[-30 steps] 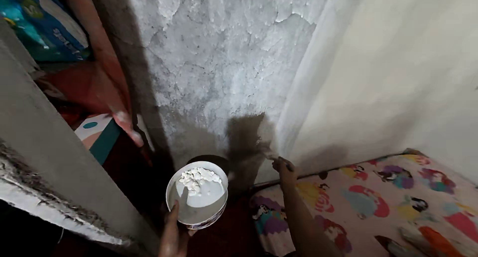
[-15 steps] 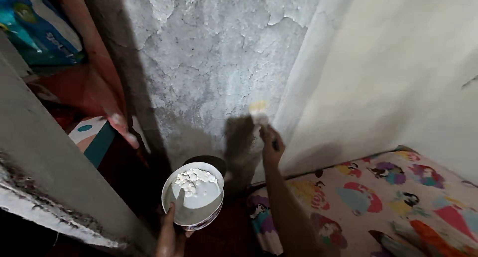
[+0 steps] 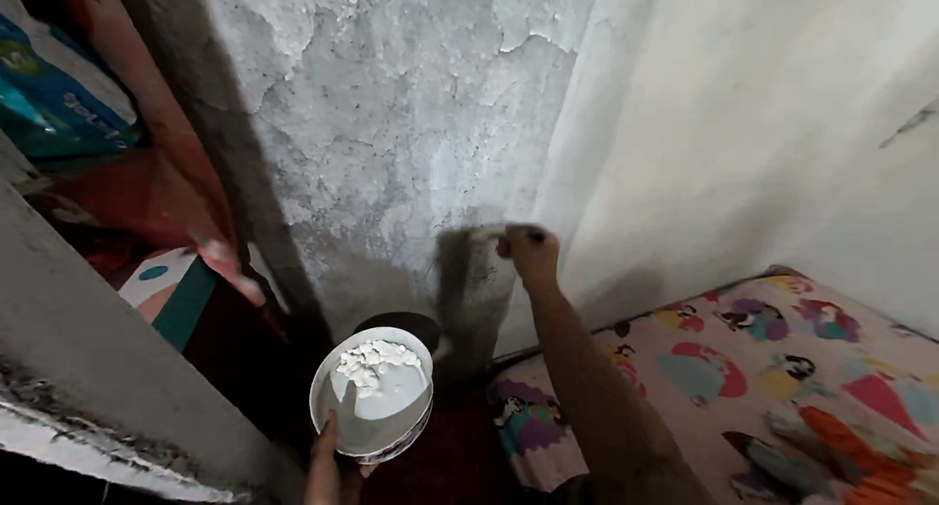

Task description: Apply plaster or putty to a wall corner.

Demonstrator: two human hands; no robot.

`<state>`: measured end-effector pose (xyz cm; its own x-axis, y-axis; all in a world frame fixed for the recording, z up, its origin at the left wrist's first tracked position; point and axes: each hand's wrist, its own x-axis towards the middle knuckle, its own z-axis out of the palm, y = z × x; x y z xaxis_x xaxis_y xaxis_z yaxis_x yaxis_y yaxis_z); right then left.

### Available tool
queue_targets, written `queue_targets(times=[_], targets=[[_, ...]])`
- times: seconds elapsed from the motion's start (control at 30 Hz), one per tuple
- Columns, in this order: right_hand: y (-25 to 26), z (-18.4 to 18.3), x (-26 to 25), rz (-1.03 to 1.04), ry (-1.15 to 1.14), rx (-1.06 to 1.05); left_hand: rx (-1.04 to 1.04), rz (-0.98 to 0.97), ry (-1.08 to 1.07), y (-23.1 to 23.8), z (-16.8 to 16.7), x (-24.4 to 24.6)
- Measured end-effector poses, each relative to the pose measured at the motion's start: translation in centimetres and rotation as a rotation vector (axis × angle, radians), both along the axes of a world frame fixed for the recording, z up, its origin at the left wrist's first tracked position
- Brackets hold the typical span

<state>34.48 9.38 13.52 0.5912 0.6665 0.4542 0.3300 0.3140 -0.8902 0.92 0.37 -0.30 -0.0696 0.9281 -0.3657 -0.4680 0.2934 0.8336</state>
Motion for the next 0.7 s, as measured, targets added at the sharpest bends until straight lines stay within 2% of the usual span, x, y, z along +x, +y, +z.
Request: queue_targets(times=[0.1,0.17,0.23,0.37,0.43,0.5,0.57,0.7], targets=[[-0.4,6.3,-0.2,0.03,0.027,0.356,-0.026,0.003,-0.004,-0.1,0.4,0.2],[-0.3,7.4,-0.5,0.03,0.037,0.568,-0.035,0.008,-0.013,-0.2,0.5,0.4],[0.1,4.6,-0.9,0.013,-0.062,0.613,-0.044,0.017,-0.024,-0.1,0.3,0.6],[0.9,-8.4,-2.8,-0.034,-0.113,0.294,-0.037,0.008,-0.037,0.0,0.1,1.1],[-0.4,-12.7,-3.8,0.016,-0.044,0.083,-0.04,0.007,-0.058,0.1,0.0,1.1],[-2.7,-14.0,-4.4,0.032,0.105,-0.037,-0.05,0.012,-0.07,0.1,-0.2,1.0],[-5.3,-13.5,-4.9,0.03,0.221,0.008,-0.041,-0.001,-0.075,0.1,-0.1,0.9],[-11.0,-11.4,-5.8,0.162,0.113,0.222,-0.026,-0.017,-0.115,0.1,0.1,0.6]])
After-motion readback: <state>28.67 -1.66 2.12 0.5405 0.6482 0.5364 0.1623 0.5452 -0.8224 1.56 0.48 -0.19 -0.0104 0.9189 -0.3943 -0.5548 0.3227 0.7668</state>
